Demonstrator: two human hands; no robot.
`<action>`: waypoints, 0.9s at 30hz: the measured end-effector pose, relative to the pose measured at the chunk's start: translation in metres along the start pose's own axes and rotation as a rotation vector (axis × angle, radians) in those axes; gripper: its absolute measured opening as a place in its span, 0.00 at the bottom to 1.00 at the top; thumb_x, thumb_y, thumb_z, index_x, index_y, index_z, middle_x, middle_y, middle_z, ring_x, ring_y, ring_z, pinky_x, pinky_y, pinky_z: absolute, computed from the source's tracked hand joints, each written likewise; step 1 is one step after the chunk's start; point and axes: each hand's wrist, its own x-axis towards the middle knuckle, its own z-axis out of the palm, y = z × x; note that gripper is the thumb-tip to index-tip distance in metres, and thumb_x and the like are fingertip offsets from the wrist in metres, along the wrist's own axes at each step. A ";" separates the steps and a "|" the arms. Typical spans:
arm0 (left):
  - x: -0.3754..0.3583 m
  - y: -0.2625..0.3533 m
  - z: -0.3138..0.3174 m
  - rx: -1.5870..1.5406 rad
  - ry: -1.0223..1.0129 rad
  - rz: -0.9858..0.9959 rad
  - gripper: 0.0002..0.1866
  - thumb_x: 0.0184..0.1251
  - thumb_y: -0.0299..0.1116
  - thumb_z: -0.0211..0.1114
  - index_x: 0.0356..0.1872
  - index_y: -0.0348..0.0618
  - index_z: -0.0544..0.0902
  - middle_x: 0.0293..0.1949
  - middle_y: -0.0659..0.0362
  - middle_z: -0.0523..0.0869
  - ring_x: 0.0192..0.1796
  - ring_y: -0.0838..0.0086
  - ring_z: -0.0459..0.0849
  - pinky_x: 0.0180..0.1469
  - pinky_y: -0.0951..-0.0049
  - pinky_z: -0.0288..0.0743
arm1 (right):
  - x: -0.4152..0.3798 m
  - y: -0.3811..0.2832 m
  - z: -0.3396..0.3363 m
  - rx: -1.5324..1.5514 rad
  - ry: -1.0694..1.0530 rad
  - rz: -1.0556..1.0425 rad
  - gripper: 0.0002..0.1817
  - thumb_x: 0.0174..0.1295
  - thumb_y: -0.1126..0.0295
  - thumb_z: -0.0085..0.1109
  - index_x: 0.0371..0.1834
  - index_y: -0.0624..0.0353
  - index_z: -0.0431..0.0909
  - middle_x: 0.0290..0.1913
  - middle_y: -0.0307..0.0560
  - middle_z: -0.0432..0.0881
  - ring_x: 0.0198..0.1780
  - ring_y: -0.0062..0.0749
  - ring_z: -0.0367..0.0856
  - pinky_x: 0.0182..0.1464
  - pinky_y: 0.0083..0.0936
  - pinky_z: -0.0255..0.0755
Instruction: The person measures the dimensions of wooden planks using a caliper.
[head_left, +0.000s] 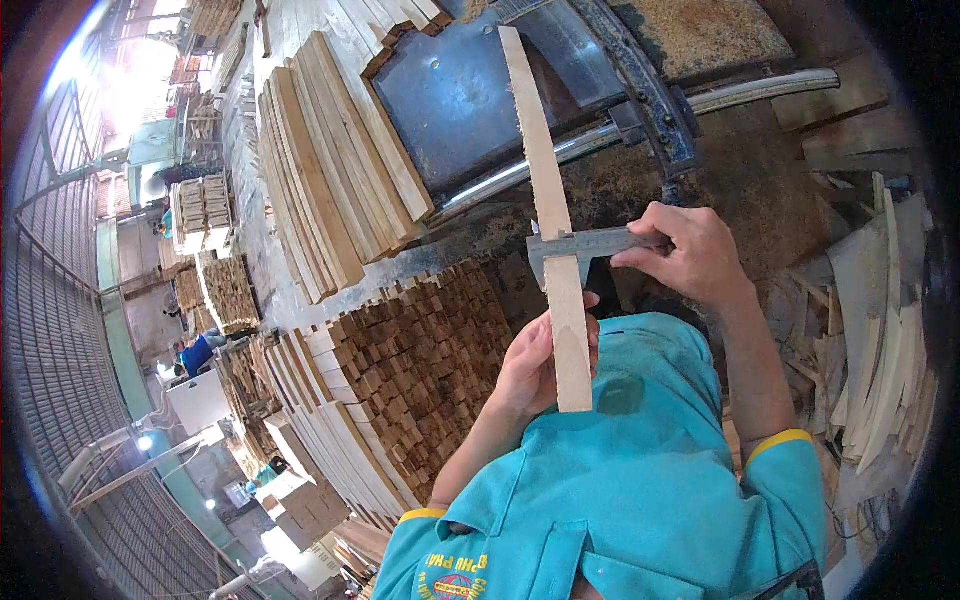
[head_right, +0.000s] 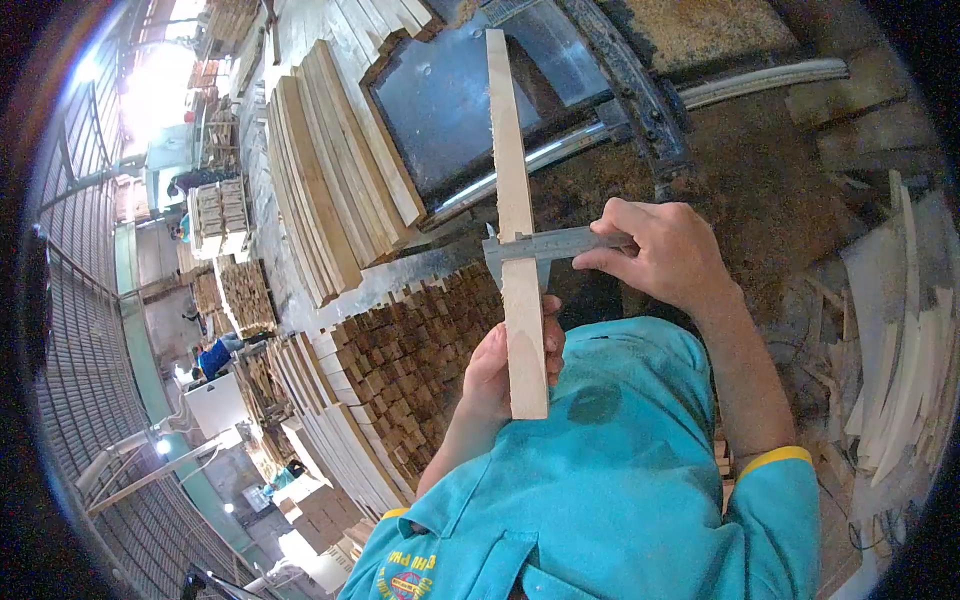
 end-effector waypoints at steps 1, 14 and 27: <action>0.000 0.000 0.000 -0.014 -0.004 -0.009 0.42 0.77 0.58 0.63 0.76 0.33 0.63 0.49 0.55 0.81 0.45 0.74 0.85 0.45 0.73 0.84 | 0.000 0.000 0.000 0.000 0.000 0.002 0.22 0.55 0.50 0.81 0.35 0.56 0.83 0.27 0.42 0.85 0.26 0.32 0.85 0.29 0.28 0.76; -0.002 0.001 0.000 0.013 -0.002 -0.009 0.42 0.79 0.58 0.60 0.77 0.34 0.61 0.50 0.55 0.81 0.46 0.73 0.85 0.46 0.72 0.85 | 0.003 -0.001 -0.001 -0.013 -0.010 0.018 0.23 0.54 0.48 0.81 0.34 0.56 0.83 0.24 0.41 0.82 0.24 0.31 0.82 0.28 0.29 0.73; -0.001 0.000 0.001 0.050 -0.007 -0.008 0.41 0.80 0.57 0.59 0.78 0.35 0.61 0.50 0.55 0.81 0.47 0.73 0.85 0.48 0.72 0.84 | -0.002 0.006 0.002 0.006 -0.017 0.002 0.22 0.54 0.52 0.82 0.34 0.57 0.82 0.26 0.42 0.84 0.25 0.30 0.83 0.29 0.27 0.76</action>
